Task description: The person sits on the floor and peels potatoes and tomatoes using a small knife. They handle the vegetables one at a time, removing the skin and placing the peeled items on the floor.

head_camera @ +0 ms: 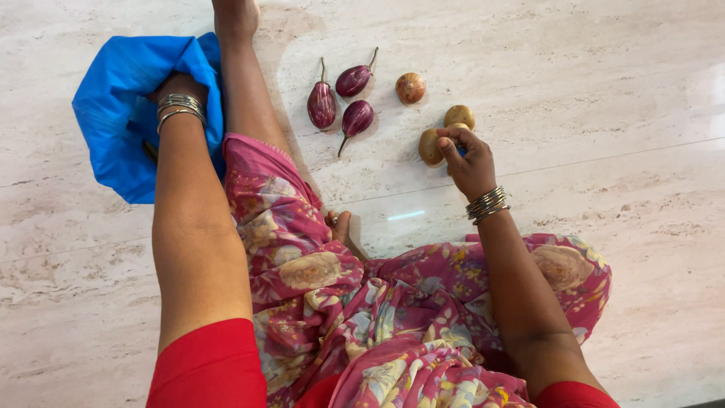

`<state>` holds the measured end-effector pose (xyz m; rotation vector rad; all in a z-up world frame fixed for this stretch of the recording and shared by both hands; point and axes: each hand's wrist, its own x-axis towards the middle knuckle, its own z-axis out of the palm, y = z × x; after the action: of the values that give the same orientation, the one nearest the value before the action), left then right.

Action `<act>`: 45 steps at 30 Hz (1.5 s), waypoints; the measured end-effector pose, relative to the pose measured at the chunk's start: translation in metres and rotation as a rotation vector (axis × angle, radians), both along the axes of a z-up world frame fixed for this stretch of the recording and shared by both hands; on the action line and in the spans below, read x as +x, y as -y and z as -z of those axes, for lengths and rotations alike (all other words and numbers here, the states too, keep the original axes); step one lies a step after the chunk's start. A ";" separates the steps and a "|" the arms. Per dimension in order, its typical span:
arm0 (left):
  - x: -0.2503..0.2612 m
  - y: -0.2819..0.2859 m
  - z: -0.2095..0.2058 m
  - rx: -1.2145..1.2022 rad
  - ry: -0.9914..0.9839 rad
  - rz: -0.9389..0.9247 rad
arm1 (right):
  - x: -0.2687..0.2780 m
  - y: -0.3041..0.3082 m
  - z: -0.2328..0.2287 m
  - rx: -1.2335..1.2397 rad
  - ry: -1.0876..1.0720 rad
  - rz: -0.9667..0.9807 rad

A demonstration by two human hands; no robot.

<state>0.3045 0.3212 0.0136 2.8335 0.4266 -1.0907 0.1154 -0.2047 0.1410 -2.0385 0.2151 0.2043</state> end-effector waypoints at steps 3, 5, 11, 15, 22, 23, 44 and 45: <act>-0.005 -0.006 0.012 -0.014 -0.001 0.064 | -0.001 0.000 0.002 0.005 -0.014 0.007; -0.007 -0.009 0.018 -0.030 0.001 0.095 | 0.000 0.002 0.004 -0.026 0.012 -0.008; -0.003 -0.028 0.009 -0.085 -0.056 0.059 | 0.002 0.000 0.011 -0.092 0.140 -0.066; 0.006 -0.030 0.022 -0.146 -0.123 -0.039 | 0.002 0.002 0.008 -0.089 -0.011 0.008; 0.008 -0.058 0.069 -0.078 -0.037 0.303 | 0.005 -0.001 0.008 -0.151 0.136 -0.051; 0.005 -0.059 0.069 -0.073 -0.036 0.323 | 0.004 -0.001 0.007 -0.157 0.149 -0.054; -0.064 -0.030 0.011 -0.205 0.223 -0.055 | 0.003 0.010 0.000 -0.149 0.142 0.024; -0.067 -0.031 0.008 -0.236 0.242 -0.036 | 0.003 0.011 0.000 -0.173 0.173 0.016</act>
<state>0.2371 0.3517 0.0051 2.6895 0.3048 -0.7238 0.1188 -0.2156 0.1413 -2.2123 0.1453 -0.0019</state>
